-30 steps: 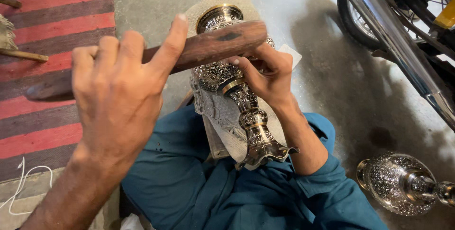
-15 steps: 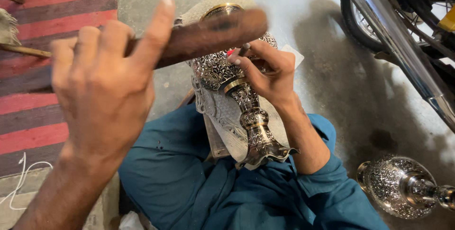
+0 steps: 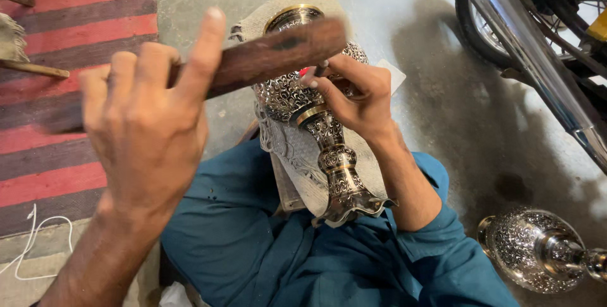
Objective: The person sits on the floor with an engraved brass vase resting on a cloth cushion. They hold a small punch against the vase's surface with one hand and strike it with a wooden mallet in the other hand, repositioning the punch around the vase to work the decorated metal.
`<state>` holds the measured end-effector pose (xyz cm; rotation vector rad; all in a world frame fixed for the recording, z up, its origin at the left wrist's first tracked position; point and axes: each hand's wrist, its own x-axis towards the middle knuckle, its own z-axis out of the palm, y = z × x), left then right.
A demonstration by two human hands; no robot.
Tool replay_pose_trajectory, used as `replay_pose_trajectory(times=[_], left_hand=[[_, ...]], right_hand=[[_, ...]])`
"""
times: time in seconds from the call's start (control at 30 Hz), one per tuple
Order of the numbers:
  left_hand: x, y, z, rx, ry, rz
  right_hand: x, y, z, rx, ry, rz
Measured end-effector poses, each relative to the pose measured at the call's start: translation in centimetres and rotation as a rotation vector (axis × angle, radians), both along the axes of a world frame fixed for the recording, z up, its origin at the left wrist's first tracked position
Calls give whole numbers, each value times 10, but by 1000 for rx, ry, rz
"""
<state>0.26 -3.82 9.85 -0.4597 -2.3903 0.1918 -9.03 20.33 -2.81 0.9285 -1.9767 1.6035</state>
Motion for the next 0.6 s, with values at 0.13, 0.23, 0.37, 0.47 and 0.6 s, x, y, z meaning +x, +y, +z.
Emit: replay_pose_trajectory(times=[0.13,0.23,0.37,0.47,0.6], left_hand=[[1,3,-4,15,-47,-6],[1,2,-1,136,-101,-61],[-1,6,-3,-142,15,77],[1,2,-3,325,-172,-164],[-2,-2,-13,-30,-100,34]], right_hand=[[0,1,3,-21,-5,22],[-1,3,4,8,8,36],[-1,5,4,34,9,16],[-3,6,1,4,12,59],[-6,8,-1,87,2,-3]])
